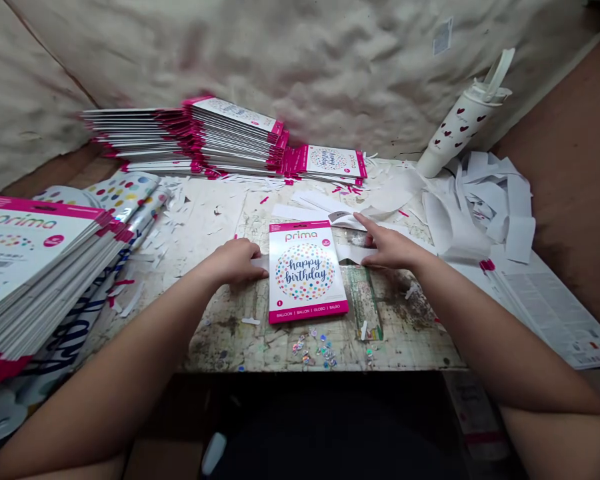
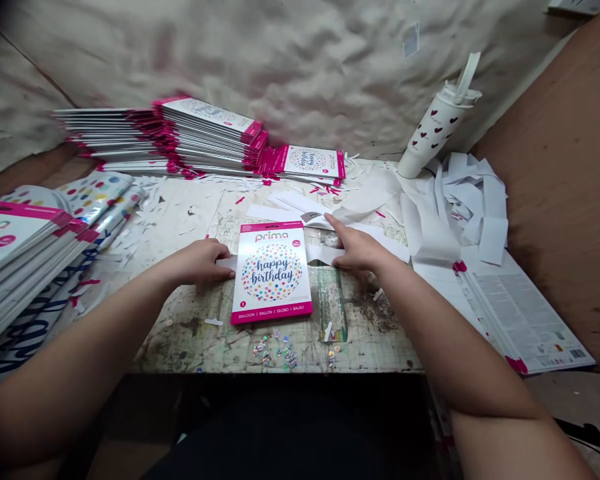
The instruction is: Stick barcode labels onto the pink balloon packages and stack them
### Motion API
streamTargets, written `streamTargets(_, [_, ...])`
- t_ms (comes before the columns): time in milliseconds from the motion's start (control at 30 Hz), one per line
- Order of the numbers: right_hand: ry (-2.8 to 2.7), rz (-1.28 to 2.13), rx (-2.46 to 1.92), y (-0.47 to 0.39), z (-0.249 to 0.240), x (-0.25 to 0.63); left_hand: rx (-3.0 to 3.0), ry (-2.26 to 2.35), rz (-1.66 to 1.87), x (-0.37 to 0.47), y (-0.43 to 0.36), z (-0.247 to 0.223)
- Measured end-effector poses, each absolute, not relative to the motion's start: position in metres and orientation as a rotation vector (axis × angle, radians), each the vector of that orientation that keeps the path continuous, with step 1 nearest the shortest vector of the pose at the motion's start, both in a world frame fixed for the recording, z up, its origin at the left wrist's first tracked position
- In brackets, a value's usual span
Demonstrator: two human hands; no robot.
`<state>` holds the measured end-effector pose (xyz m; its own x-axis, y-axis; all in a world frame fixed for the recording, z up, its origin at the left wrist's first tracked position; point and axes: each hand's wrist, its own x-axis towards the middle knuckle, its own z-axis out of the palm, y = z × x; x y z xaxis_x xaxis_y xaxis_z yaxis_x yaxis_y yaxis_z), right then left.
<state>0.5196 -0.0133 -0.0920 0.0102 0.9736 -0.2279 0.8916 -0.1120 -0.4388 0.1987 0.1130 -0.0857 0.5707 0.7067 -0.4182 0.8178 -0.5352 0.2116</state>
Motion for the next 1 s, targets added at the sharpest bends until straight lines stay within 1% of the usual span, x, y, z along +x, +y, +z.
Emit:
streamTargets(167, [-1.825, 0.700, -2.223, -0.025, -0.089, 0.532, 2.161, 1.334, -0.305, 0.185, 0.111, -0.083])
streamTargets(433, [-1.425, 0.791, -2.102, -0.041, -0.097, 0.518, 1.688, 1.324, -0.369, 0.132, 0.117, -0.065])
streamTargets(533, [-1.336, 0.725, -2.059, -0.043, -0.087, 0.505, 1.509, 1.270, -0.229, 0.127, 0.117, -0.059])
streamTargets(667, [-1.443, 0.479, -2.007, -0.041, -0.060, 0.470, 1.373, 1.217, 0.083, 0.152, 0.110, -0.052])
streamTargets(767, [-1.645, 0.370, -2.023, -0.029, -0.051, 0.429, 1.429, 1.109, 0.072, 0.193, 0.099, -0.050])
streamTargets(900, [-1.911, 0.226, -2.079, -0.012, -0.071, 0.386, 1.513, 1.015, -0.029, 0.243, 0.085, -0.058])
streamTargets(1000, [-1.990, 0.206, -2.063, -0.014, -0.092, 0.375, 1.557, 1.000, -0.011, 0.254, 0.082, -0.068])
